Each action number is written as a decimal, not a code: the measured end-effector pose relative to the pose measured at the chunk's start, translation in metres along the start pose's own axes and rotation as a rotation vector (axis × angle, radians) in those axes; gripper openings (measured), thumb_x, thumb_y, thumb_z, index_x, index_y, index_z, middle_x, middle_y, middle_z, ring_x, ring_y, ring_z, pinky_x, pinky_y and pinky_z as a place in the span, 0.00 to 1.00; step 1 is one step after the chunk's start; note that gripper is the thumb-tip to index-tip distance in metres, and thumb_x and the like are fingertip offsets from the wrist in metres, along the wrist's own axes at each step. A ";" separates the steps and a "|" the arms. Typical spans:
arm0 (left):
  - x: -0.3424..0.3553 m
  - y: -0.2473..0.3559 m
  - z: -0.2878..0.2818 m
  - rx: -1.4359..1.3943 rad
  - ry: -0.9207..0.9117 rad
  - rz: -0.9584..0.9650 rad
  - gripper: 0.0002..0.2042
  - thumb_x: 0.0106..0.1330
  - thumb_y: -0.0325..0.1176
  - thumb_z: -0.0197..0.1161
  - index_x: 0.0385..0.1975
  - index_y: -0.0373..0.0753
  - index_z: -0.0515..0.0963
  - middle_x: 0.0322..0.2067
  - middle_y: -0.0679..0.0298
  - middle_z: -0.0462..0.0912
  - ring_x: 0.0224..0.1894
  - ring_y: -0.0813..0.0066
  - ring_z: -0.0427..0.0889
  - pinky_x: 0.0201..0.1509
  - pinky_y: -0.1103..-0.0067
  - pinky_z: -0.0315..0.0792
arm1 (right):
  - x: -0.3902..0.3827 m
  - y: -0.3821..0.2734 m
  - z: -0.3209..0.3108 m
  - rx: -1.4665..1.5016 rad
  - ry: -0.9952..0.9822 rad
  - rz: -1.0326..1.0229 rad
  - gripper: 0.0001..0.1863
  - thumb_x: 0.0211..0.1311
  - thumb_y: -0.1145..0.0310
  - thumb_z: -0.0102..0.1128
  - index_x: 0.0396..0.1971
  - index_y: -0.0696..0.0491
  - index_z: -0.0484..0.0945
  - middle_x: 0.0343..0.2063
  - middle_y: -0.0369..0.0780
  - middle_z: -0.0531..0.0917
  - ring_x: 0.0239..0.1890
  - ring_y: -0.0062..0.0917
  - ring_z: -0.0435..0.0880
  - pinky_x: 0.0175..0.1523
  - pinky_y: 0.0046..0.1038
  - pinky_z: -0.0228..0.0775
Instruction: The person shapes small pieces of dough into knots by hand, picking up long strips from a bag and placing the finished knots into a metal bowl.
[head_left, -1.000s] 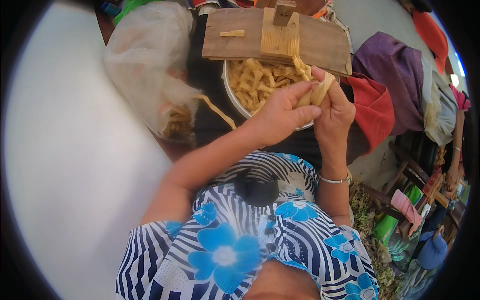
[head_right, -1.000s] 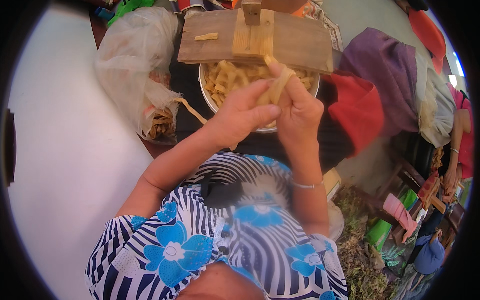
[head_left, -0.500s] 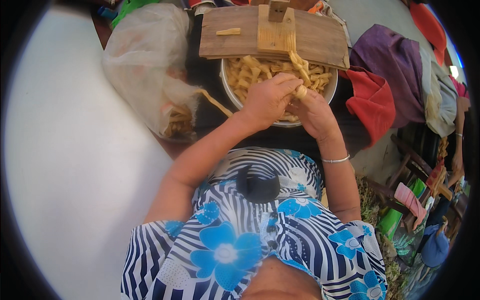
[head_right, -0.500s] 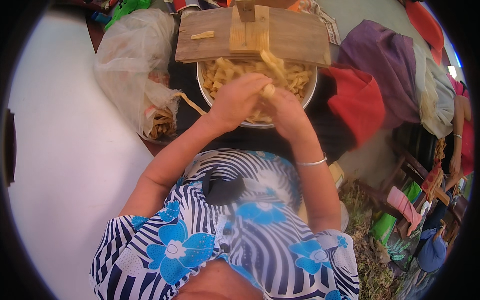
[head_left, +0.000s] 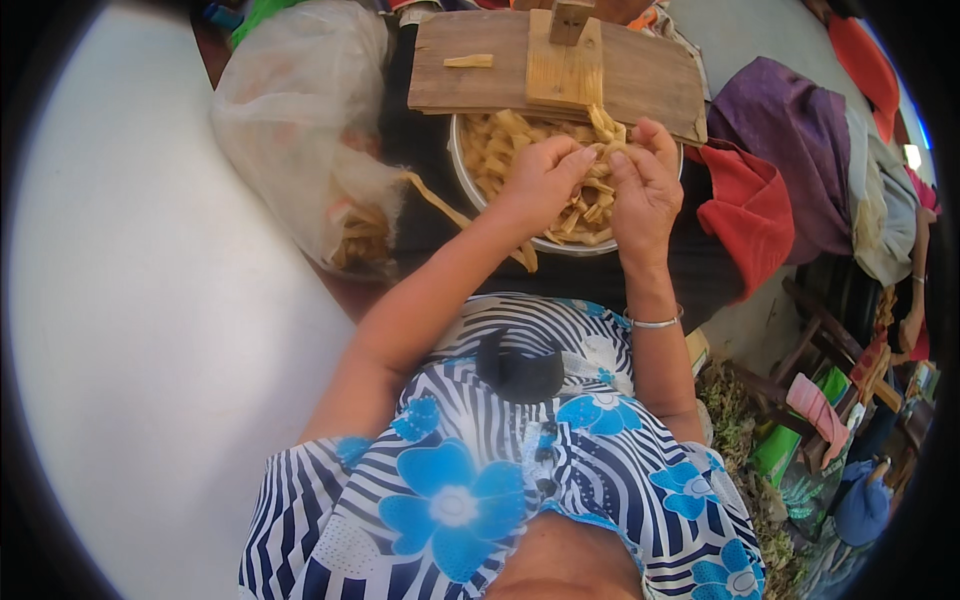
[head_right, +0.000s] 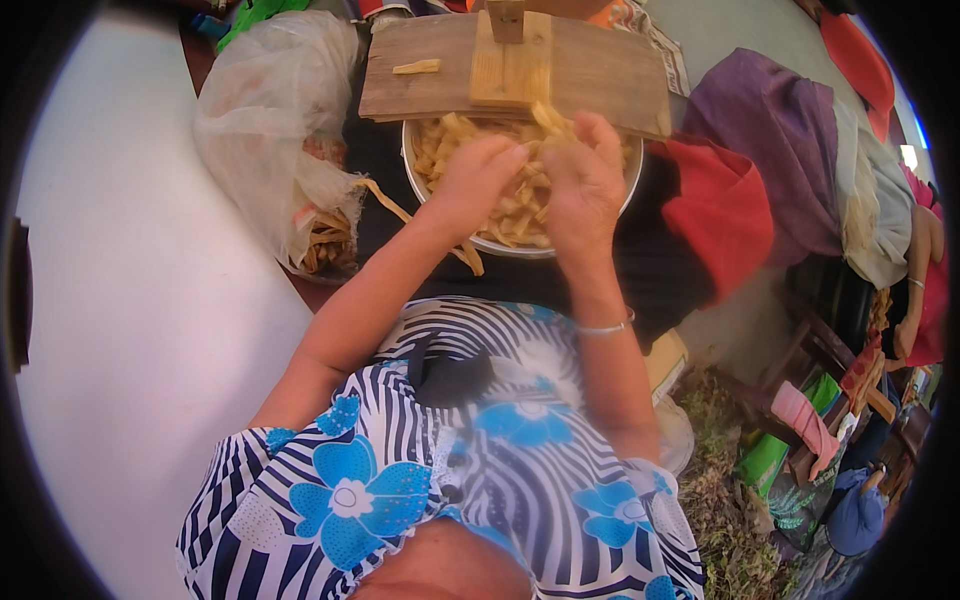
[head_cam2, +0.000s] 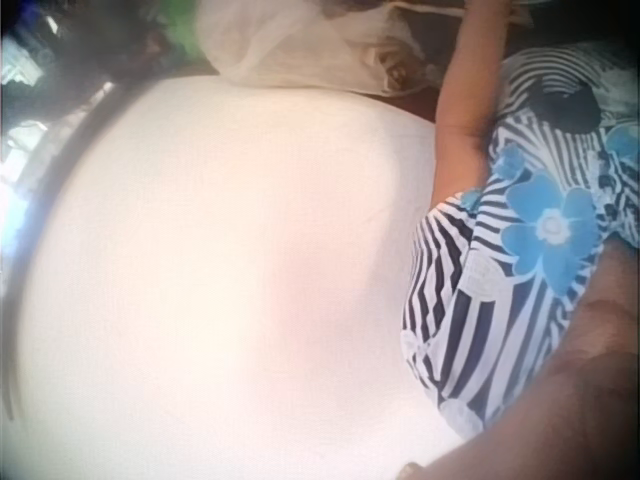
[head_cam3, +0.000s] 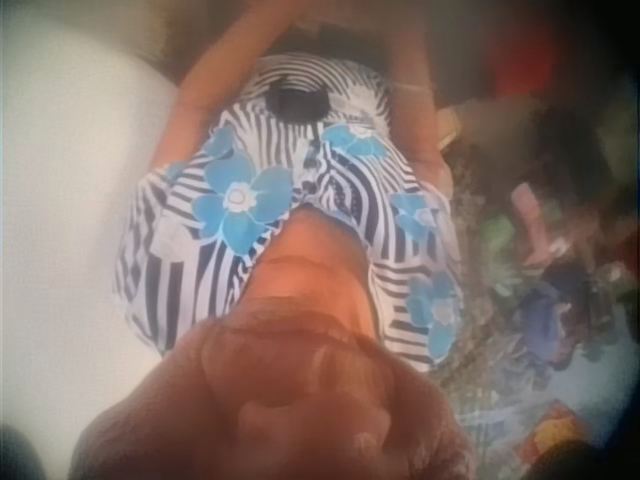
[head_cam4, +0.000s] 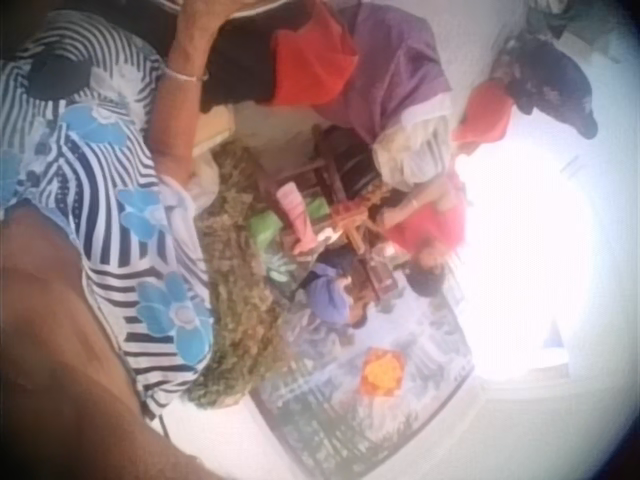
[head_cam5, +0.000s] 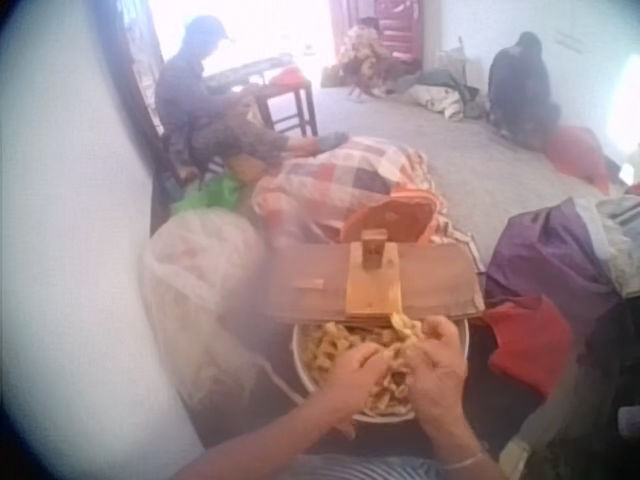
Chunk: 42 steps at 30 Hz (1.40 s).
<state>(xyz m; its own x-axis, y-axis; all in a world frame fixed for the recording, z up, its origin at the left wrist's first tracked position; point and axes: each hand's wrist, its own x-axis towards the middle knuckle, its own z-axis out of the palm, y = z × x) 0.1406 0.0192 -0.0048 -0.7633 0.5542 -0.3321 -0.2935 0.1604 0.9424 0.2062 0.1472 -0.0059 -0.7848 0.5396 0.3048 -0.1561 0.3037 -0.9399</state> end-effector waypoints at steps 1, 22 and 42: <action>-0.006 -0.004 -0.004 -0.105 -0.030 -0.095 0.09 0.66 0.33 0.56 0.36 0.33 0.78 0.27 0.54 0.79 0.29 0.67 0.79 0.34 0.76 0.71 | 0.001 0.002 -0.001 0.093 0.048 0.044 0.07 0.58 0.78 0.58 0.34 0.63 0.82 0.52 0.44 0.73 0.53 0.26 0.73 0.53 0.25 0.67; 0.021 0.050 -0.058 0.257 -0.255 -0.001 0.10 0.65 0.35 0.57 0.31 0.34 0.78 0.24 0.71 0.76 0.27 0.85 0.71 0.30 0.83 0.66 | 0.079 -0.012 -0.029 0.182 -0.736 0.467 0.06 0.59 0.72 0.61 0.32 0.58 0.78 0.21 0.32 0.78 0.23 0.13 0.76 0.29 0.15 0.66; 0.100 0.021 -0.079 0.715 0.180 0.353 0.12 0.62 0.38 0.57 0.30 0.34 0.79 0.29 0.52 0.81 0.34 0.54 0.80 0.39 0.67 0.71 | 0.087 0.035 0.021 -0.450 -0.341 -0.181 0.03 0.59 0.74 0.58 0.29 0.57 0.78 0.22 0.39 0.79 0.25 0.28 0.78 0.34 0.27 0.70</action>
<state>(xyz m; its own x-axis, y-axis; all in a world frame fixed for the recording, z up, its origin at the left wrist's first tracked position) 0.0131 0.0135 -0.0216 -0.8407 0.5397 0.0454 0.3735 0.5170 0.7702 0.1195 0.1887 -0.0159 -0.9293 0.1883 0.3178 -0.0944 0.7106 -0.6973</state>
